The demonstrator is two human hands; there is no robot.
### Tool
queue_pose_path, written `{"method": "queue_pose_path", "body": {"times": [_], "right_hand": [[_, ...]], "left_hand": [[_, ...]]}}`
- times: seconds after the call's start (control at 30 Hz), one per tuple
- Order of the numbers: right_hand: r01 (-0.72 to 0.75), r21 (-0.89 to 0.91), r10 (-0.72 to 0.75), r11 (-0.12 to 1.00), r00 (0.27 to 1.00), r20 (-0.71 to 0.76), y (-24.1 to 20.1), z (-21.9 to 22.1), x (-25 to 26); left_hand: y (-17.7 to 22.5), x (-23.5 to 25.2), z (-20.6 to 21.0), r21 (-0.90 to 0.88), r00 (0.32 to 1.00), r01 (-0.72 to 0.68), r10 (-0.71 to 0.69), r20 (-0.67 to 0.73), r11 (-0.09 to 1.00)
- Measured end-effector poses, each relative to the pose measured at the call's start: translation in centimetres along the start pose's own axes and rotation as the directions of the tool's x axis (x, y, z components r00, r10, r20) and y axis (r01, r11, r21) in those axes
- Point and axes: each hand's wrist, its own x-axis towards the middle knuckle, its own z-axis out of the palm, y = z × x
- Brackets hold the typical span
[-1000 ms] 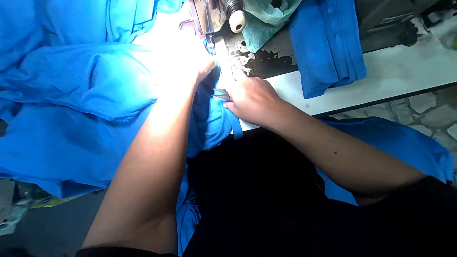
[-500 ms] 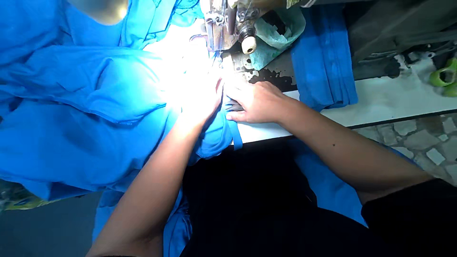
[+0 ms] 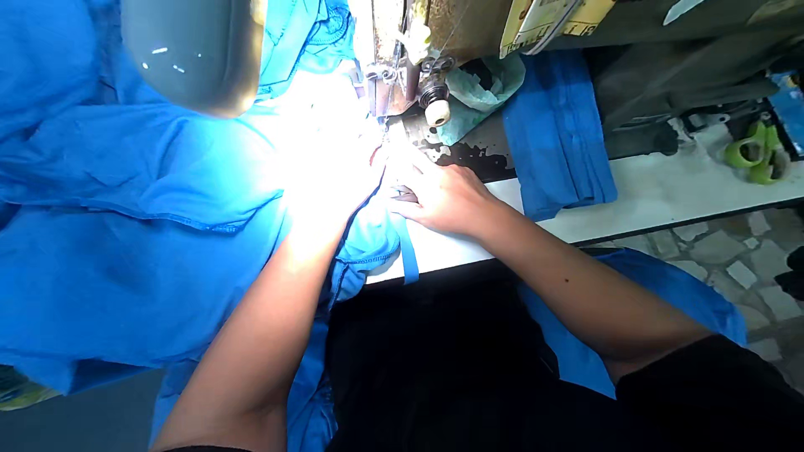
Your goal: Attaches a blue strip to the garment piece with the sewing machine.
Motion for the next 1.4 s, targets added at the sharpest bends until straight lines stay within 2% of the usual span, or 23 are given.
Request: {"method": "queue_pose_path", "body": {"times": [0.13, 0.2, 0.43, 0.53, 0.6, 0.67, 0.73, 0.77, 0.8, 0.87, 0.93, 1.07, 1.3, 1.37, 1.4], "right_hand": [[-0.024, -0.016, 0.024, 1.000, 1.000, -0.011, -0.2, 0.2, 0.1], [-0.057, -0.019, 0.057, 0.998, 0.998, 0.032, -0.5, -0.1, 0.1], [-0.053, 0.004, 0.053, 0.999, 0.998, 0.034, -0.3, 0.0, 0.0], [0.046, 0.156, -0.019, 0.987, 0.986, -0.165, 0.2, 0.2, -2.3], [0.120, 0.162, -0.046, 0.980, 0.916, -0.398, 1.3, -0.5, -5.6], [0.089, 0.103, -0.004, 0.991, 0.773, -0.635, 4.6, -2.0, -9.2], [-0.076, 0.078, 0.108, 0.994, 0.573, -0.812, 9.7, -3.4, -12.0], [-0.193, 0.094, 0.180, 0.977, 0.497, -0.849, 12.0, -3.9, -12.9], [-0.310, 0.127, 0.265, 0.942, 0.456, -0.849, 14.0, -4.0, -13.5], [-0.454, 0.158, 0.382, 0.877, 0.461, -0.801, 17.0, -3.0, -14.0], [-0.505, 0.108, 0.382, 0.856, 0.477, -0.791, 19.0, -0.7, -14.1], [-0.500, 0.099, 0.365, 0.860, 0.469, -0.804, 19.1, -0.1, -13.9], [-0.460, 0.078, 0.308, 0.885, 0.450, -0.838, 19.4, 0.0, -13.9], [-0.504, 0.093, 0.367, 0.859, 0.479, -0.797, 18.7, -0.3, -13.9], [-0.543, 0.095, 0.428, 0.834, 0.530, -0.732, 18.2, -0.7, -14.0]], "left_hand": [[-0.3, 0.2, 0.1, -0.011, 1.000, 0.004, -0.004, -0.003, 1.000], [-0.3, 0.2, 0.3, -0.002, 1.000, -0.011, 0.011, -0.024, 1.000], [-0.2, 0.2, 0.3, 0.034, 1.000, -0.015, 0.016, -0.027, 0.999], [-0.2, 0.1, 0.2, 0.023, 0.999, -0.026, 0.026, -0.026, 0.999], [-0.4, -0.1, 0.4, 0.017, 0.998, -0.049, 0.050, -0.025, 0.999], [-0.4, -0.5, 0.5, 0.019, 0.999, -0.052, 0.052, 0.005, 0.998], [-0.4, -0.9, 0.8, 0.043, 0.998, -0.061, 0.061, -0.008, 0.997], [-0.3, -1.0, 1.0, 0.030, 0.997, -0.064, 0.065, -0.037, 0.997], [0.0, -1.0, 1.0, 0.012, 0.998, -0.049, 0.049, -0.039, 0.999], [0.2, -1.0, 0.7, 0.006, 1.000, 0.002, -0.003, 0.020, 1.000], [0.3, -1.0, 0.6, 0.009, 0.999, 0.004, -0.004, 0.039, 1.000], [0.3, -1.0, 0.1, 0.007, 0.996, -0.015, 0.014, 0.086, 1.000], [-0.2, -1.0, 0.1, 0.053, 0.995, -0.104, 0.103, 0.016, 0.993], [-0.3, -0.8, 0.1, 0.052, 0.995, -0.098, 0.097, 0.015, 0.994], [-0.3, -0.8, 0.0, 0.036, 0.996, -0.080, 0.079, 0.041, 0.996]]}}
